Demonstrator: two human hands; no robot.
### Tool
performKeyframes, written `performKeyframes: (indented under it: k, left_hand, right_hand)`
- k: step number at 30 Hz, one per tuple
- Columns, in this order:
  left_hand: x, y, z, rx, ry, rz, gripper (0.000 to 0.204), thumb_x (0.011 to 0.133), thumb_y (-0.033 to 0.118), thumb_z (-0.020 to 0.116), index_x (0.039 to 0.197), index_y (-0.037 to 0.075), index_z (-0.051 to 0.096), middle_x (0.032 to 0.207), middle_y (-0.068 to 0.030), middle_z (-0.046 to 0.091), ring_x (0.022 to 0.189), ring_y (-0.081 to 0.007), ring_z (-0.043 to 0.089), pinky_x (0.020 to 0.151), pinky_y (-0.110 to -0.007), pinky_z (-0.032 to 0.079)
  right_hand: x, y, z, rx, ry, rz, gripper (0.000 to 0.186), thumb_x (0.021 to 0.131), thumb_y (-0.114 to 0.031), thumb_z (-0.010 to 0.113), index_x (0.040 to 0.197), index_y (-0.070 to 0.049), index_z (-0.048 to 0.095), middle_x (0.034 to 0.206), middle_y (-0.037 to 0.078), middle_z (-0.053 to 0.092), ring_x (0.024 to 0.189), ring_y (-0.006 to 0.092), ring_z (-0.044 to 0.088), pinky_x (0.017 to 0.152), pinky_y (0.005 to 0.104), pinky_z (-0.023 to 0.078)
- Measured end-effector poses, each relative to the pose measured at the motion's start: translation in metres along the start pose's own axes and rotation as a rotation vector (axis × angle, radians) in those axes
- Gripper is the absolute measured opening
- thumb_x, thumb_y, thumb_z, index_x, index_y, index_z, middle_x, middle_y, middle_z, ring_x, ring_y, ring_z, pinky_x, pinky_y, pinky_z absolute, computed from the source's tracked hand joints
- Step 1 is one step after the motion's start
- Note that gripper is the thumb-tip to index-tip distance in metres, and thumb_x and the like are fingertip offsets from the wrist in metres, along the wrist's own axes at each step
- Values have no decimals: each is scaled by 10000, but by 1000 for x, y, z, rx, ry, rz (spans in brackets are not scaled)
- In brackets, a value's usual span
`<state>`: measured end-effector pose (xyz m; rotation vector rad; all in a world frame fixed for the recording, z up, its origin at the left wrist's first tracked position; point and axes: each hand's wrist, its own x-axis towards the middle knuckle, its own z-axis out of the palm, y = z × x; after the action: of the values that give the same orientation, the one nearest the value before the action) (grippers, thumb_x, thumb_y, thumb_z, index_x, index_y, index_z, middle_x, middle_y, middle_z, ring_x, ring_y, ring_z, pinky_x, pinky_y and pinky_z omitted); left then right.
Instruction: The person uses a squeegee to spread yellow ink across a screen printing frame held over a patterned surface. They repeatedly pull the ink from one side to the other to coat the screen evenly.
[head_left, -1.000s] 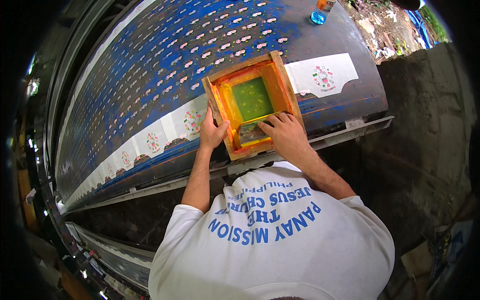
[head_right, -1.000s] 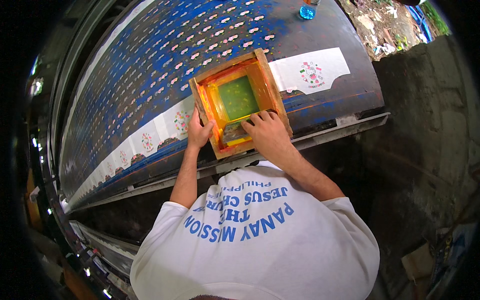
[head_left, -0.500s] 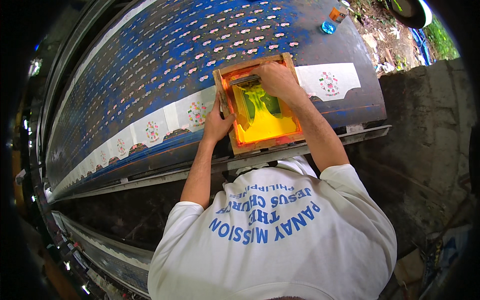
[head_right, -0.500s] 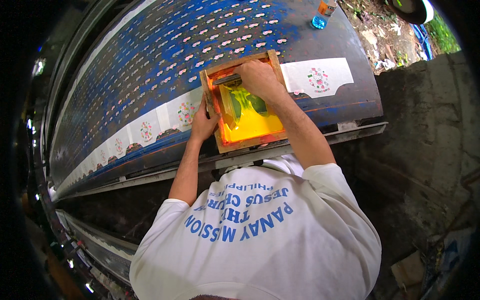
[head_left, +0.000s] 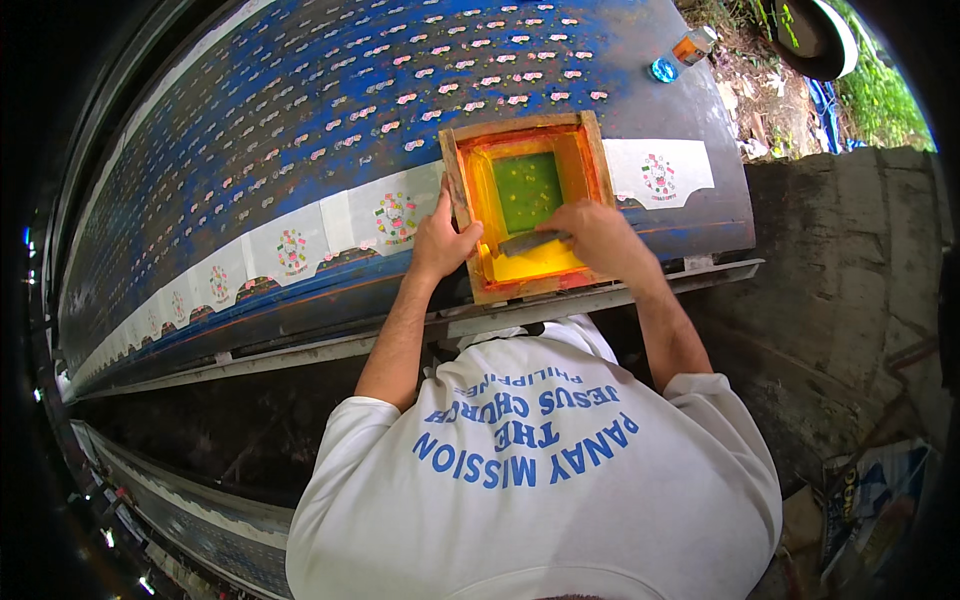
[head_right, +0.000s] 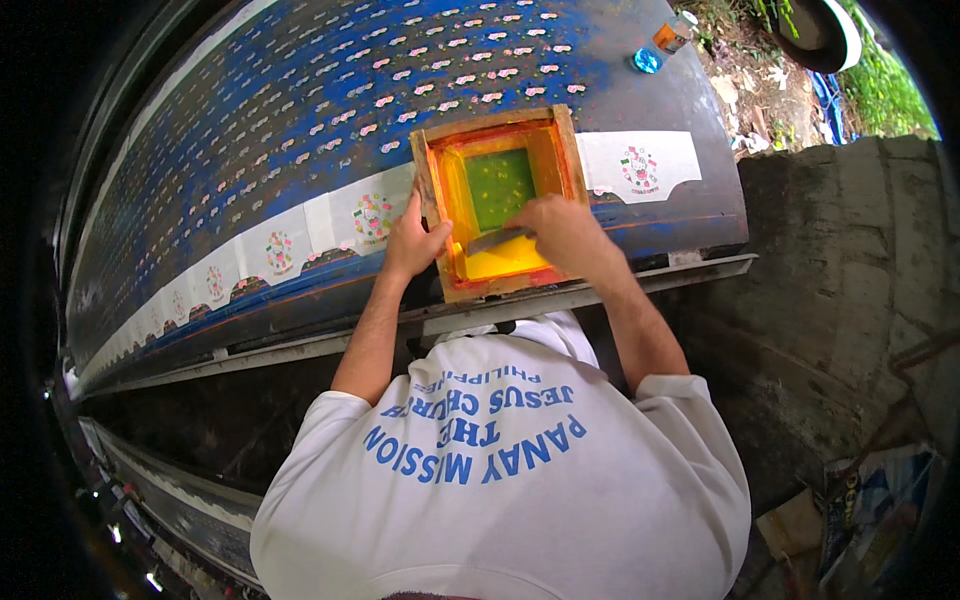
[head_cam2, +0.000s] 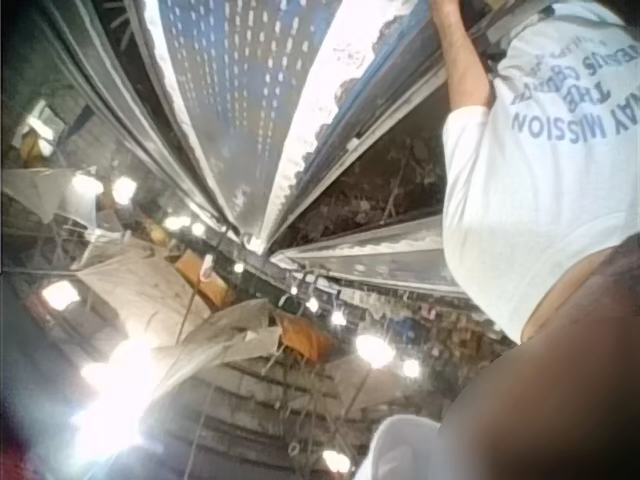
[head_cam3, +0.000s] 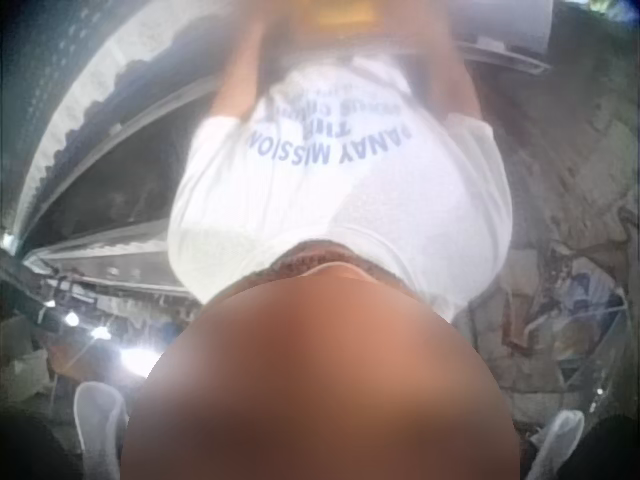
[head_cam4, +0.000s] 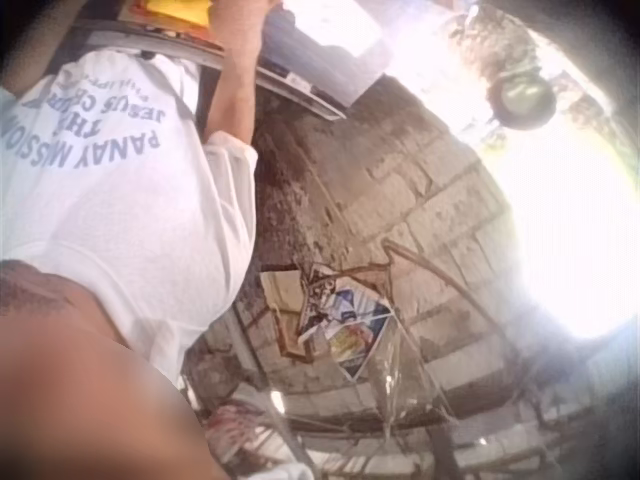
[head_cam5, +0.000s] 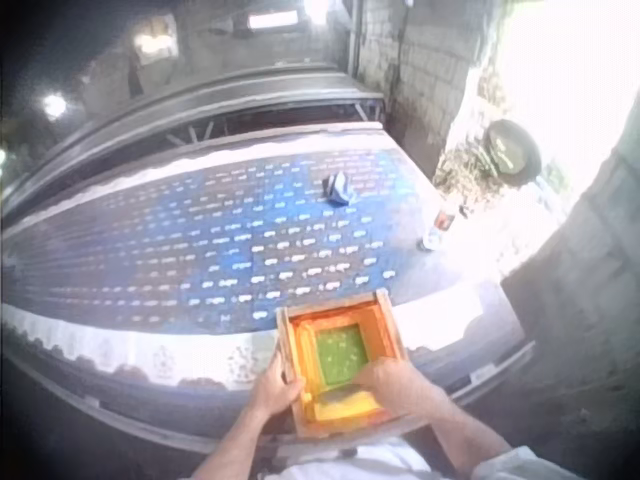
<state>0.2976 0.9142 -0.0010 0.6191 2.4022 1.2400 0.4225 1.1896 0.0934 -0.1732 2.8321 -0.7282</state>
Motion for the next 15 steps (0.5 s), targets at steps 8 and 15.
performKeyframes:
  k: [8, 15]
  left_hand:
    - [1, 16, -7, 128, -69, -85, 1124, 907, 360, 785, 1787, 39, 163, 929, -284, 804, 870, -465, 802, 813, -521, 657]
    - [-1, 0, 4, 29, 1, 9, 1093, 920, 371, 758, 1778, 14, 182, 921, -259, 809, 828, -428, 805, 757, -511, 653]
  right_hand:
    - [97, 38, -28, -92, 121, 54, 395, 922, -68, 736, 1290, -168, 839, 1159, 156, 822, 1107, 387, 771, 998, 504, 612]
    - [24, 5, 4, -40, 53, 59, 439, 905, 45, 690, 1293, -111, 823, 1229, 146, 805, 1178, 368, 742, 1059, 460, 579]
